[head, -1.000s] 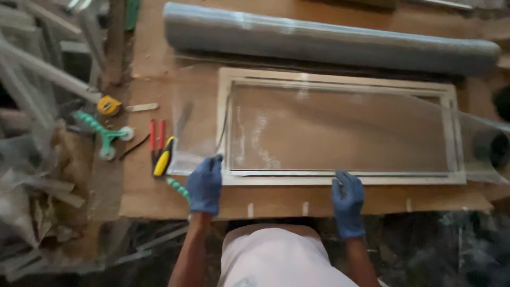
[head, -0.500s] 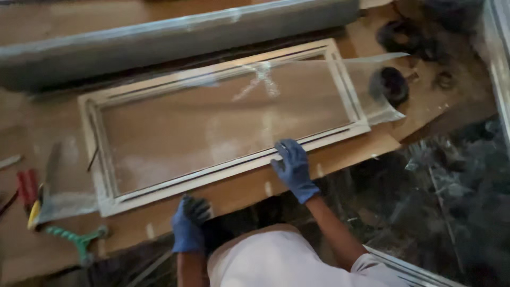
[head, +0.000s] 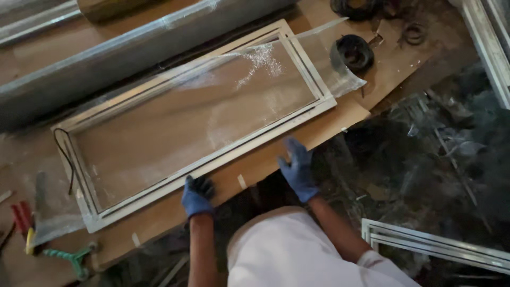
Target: The person lays window screen mesh over an aluminum frame on a workbench, aligns it, and uses a green roller tool to press a black rubber spline cord into the frame groove, working along the frame edges to secure the mesh. They reposition the frame and continue pressing the spline around the perimeter.
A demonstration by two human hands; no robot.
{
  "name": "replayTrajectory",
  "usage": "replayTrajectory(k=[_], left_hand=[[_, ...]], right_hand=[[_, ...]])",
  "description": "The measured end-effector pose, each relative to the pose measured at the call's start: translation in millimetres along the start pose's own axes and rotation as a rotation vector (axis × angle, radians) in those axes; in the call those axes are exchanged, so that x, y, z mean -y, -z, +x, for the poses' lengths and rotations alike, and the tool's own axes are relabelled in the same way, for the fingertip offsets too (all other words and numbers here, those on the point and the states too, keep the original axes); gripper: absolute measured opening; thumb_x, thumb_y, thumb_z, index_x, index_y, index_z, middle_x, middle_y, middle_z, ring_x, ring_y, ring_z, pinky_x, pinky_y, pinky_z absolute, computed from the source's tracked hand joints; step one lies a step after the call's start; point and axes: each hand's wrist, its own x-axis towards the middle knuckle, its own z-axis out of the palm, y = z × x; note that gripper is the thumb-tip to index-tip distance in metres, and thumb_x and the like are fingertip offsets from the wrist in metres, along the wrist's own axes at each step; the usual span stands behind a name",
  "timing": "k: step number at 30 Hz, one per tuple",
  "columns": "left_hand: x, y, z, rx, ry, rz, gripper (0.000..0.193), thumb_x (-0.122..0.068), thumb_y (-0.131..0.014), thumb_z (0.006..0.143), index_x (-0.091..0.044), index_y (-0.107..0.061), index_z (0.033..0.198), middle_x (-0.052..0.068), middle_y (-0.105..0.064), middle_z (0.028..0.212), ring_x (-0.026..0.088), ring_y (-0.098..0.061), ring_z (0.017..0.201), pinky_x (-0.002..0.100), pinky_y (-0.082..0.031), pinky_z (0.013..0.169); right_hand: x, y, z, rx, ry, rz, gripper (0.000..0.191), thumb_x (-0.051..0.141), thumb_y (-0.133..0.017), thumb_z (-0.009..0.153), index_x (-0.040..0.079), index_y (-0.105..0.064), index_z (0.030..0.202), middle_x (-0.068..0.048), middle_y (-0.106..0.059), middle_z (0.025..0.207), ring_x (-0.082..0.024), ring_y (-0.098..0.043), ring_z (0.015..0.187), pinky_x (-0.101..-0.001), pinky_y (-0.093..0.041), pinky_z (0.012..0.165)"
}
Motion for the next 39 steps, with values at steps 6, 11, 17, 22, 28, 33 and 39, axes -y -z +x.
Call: replayTrajectory(k=[6,11,17,22,28,33,39], left_hand=[[12,-33,-5,-0.052,0.109,-0.033,0.039,-0.052,-0.061,0.094,-0.017,-0.063,0.077,0.001,-0.064,0.067,0.022,-0.059,0.054,0.037,-0.044,0.048],[22,-49,-2,-0.122,0.055,-0.128,0.040,-0.047,-0.073,0.093,-0.020,-0.057,0.068,-0.001,-0.052,0.053,0.018,-0.048,0.043,0.034,-0.038,0.040],[15,-60,4,-0.390,-0.064,-0.190,0.028,-0.031,-0.076,0.090,-0.017,-0.066,0.068,0.001,-0.055,0.053,0.018,-0.046,0.038,0.035,-0.037,0.039],[14,-66,6,-0.426,-0.213,-0.159,0.035,-0.027,-0.080,0.089,-0.013,-0.060,0.064,0.002,-0.053,0.051,0.016,-0.046,0.037,0.034,-0.036,0.037],[7,-60,2,-0.543,-0.362,-0.066,0.030,-0.026,-0.083,0.084,-0.005,-0.068,0.067,0.005,-0.055,0.051,0.019,-0.049,0.037,0.037,-0.040,0.036],[-1,-60,-2,-0.505,-0.352,-0.123,0.028,-0.027,-0.082,0.084,-0.004,-0.070,0.072,0.006,-0.056,0.053,0.020,-0.053,0.037,0.036,-0.043,0.037],[-2,-60,-5,-0.509,-0.372,-0.118,0.028,-0.027,-0.082,0.085,-0.007,-0.068,0.070,0.005,-0.058,0.055,0.018,-0.050,0.039,0.035,-0.041,0.037]], right_hand=[[41,35,-22,0.097,-0.074,0.088,0.043,0.011,-0.075,0.092,0.000,-0.062,0.132,-0.020,-0.068,0.131,-0.036,-0.064,0.122,-0.0425,-0.053,0.103],[68,53,23,0.250,0.179,0.112,0.047,0.013,-0.077,0.088,0.000,-0.062,0.131,-0.021,-0.064,0.132,-0.040,-0.061,0.125,-0.0451,-0.050,0.107],[65,-16,169,0.327,0.584,0.127,0.047,0.027,-0.077,0.091,0.004,-0.065,0.130,-0.017,-0.063,0.136,-0.041,-0.055,0.134,-0.0529,-0.044,0.114],[53,-131,308,0.352,0.837,0.088,0.050,0.030,-0.080,0.097,0.007,-0.065,0.140,-0.019,-0.059,0.149,-0.040,-0.052,0.143,-0.0533,-0.037,0.124],[74,-194,352,0.559,0.652,-0.207,0.063,0.055,-0.060,0.099,0.010,-0.063,0.145,-0.020,-0.057,0.148,-0.046,-0.045,0.135,-0.0712,-0.030,0.105],[101,-208,354,0.585,0.703,-0.247,0.072,0.067,-0.054,0.102,0.009,-0.061,0.145,-0.023,-0.055,0.152,-0.045,-0.044,0.139,-0.0726,-0.029,0.108],[107,-208,346,0.526,0.672,-0.312,0.058,0.061,-0.057,0.106,0.008,-0.066,0.128,-0.022,-0.059,0.141,-0.042,-0.050,0.129,-0.0689,-0.034,0.103]])
